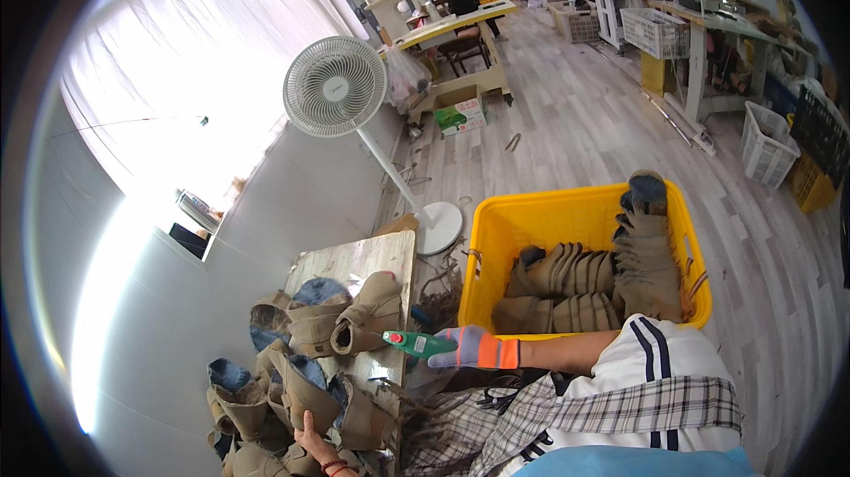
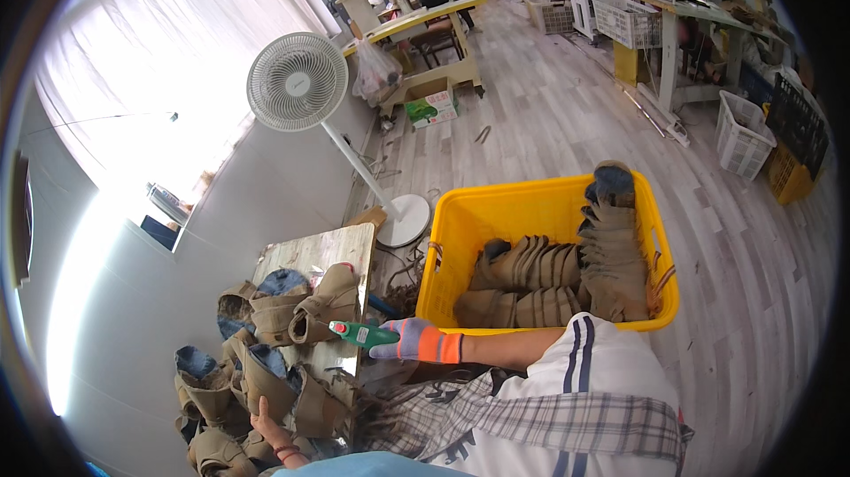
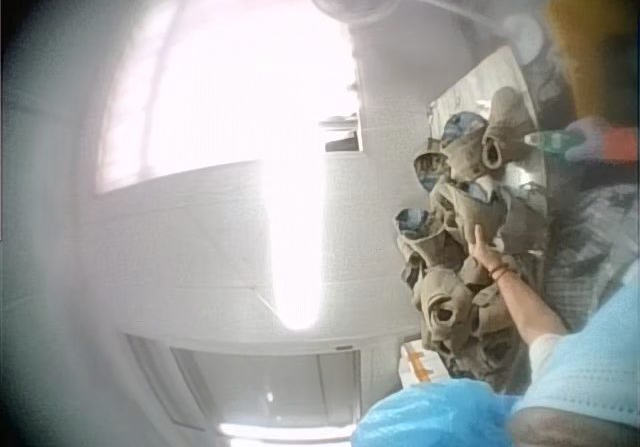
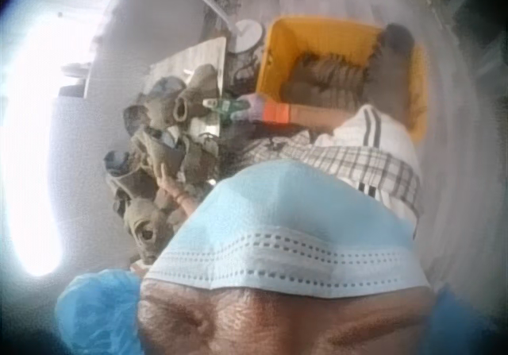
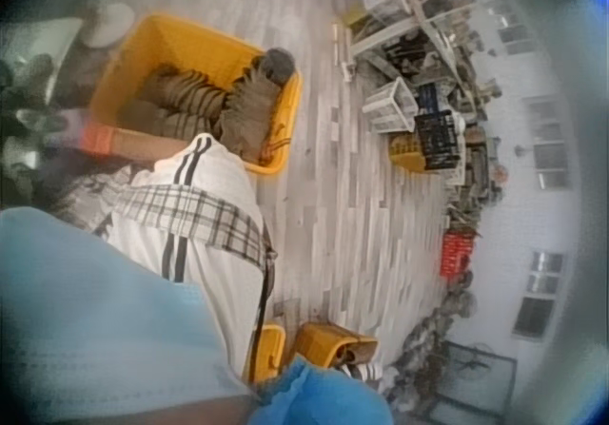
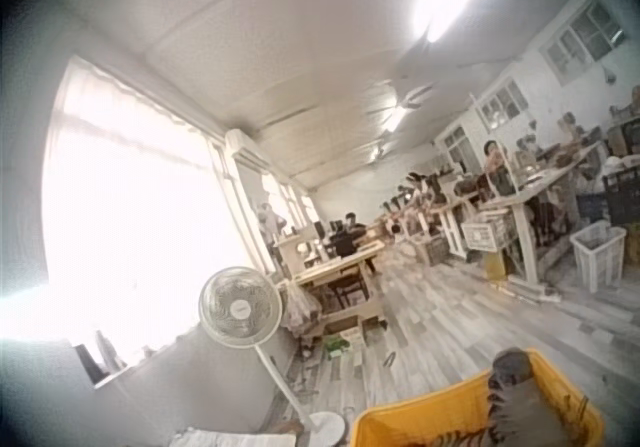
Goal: The person uses a green electric trimmer to shave the interior lining of beige boots, then switches to red-handled scissors to cut away excess material from the inside. The person handles multiple boots one at a time, placing trimmed pieces into a yellow bin.
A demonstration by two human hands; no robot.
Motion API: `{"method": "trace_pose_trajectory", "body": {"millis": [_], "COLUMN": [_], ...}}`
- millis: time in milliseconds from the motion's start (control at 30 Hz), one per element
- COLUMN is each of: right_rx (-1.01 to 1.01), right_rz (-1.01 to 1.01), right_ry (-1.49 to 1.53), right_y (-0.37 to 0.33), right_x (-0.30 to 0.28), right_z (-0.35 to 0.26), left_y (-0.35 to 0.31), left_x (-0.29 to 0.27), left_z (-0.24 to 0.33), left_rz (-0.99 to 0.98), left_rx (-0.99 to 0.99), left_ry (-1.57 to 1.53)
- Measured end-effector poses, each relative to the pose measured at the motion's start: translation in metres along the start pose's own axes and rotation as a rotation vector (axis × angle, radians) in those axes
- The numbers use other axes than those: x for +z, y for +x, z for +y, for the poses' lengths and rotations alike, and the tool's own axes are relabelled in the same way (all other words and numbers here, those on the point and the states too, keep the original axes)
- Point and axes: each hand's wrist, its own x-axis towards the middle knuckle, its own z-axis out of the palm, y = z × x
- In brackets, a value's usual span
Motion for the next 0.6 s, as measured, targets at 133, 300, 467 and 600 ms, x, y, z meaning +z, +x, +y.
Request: {"method": "trace_pose_trajectory", "body": {"millis": [133,300,467,600], "right_rx": [0.037,0.026,-0.035,-0.078], "right_rz": [-0.026,-0.042,-0.061,-0.046], "right_ry": [0.032,0.006,0.013,-0.012], "right_y": [0.001,-0.009,-0.012,-0.013], "right_x": [-0.001,-0.003,0.001,0.005], "right_z": [0.001,-0.012,-0.012,-0.008], "left_y": [-0.003,-0.053,-0.086,-0.104], "left_x": [-0.004,0.018,0.029,0.034], "left_z": [0.028,0.090,0.100,0.114], "left_rz": [0.033,0.001,0.095,0.108], "left_rx": [0.074,0.145,0.231,0.245], "left_ry": [0.075,-0.027,0.443,0.660]}}
